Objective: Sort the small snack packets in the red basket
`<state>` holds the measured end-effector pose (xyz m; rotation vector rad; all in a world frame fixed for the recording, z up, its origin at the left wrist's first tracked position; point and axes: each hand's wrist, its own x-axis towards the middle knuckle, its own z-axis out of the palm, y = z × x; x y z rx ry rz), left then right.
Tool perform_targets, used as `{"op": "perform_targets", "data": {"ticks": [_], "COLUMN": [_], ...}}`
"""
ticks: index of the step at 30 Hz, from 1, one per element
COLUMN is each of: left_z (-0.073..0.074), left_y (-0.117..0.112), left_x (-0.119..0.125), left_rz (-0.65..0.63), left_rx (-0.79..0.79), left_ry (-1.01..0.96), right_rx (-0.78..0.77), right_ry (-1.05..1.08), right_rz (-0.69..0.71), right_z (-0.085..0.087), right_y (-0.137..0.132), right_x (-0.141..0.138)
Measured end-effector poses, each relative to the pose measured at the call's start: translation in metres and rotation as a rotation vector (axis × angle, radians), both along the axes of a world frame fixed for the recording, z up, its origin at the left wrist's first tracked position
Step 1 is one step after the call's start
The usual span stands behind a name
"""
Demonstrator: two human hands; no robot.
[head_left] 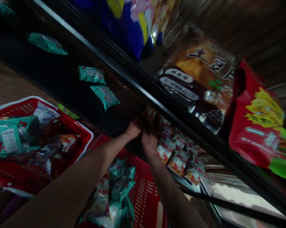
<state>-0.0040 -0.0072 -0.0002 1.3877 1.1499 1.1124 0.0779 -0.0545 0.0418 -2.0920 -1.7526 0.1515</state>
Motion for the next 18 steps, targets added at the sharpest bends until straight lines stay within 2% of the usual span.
{"op": "perform_targets", "data": {"ticks": [4,8,12,18], "left_z": [-0.002,-0.009,-0.016,-0.011], "left_y": [-0.02,-0.049,-0.075,-0.114], "left_x": [-0.008,-0.015,-0.026,-0.052], "left_rz": [0.008,-0.011,-0.048,-0.032], "left_rx": [0.021,0.07,0.069,0.066], "left_ry": [0.107,0.177,0.146,0.203], "right_rx": [0.166,0.161,-0.01,-0.311], "right_ry": [0.199,0.216,0.192,0.186], "right_rz": [0.092,0.177,0.145,0.074], "right_z": [-0.003,-0.018,-0.025,-0.028], "right_y": [-0.065,-0.127,-0.164,-0.179], "right_x": [-0.017,-0.023,-0.017,-0.004]}}
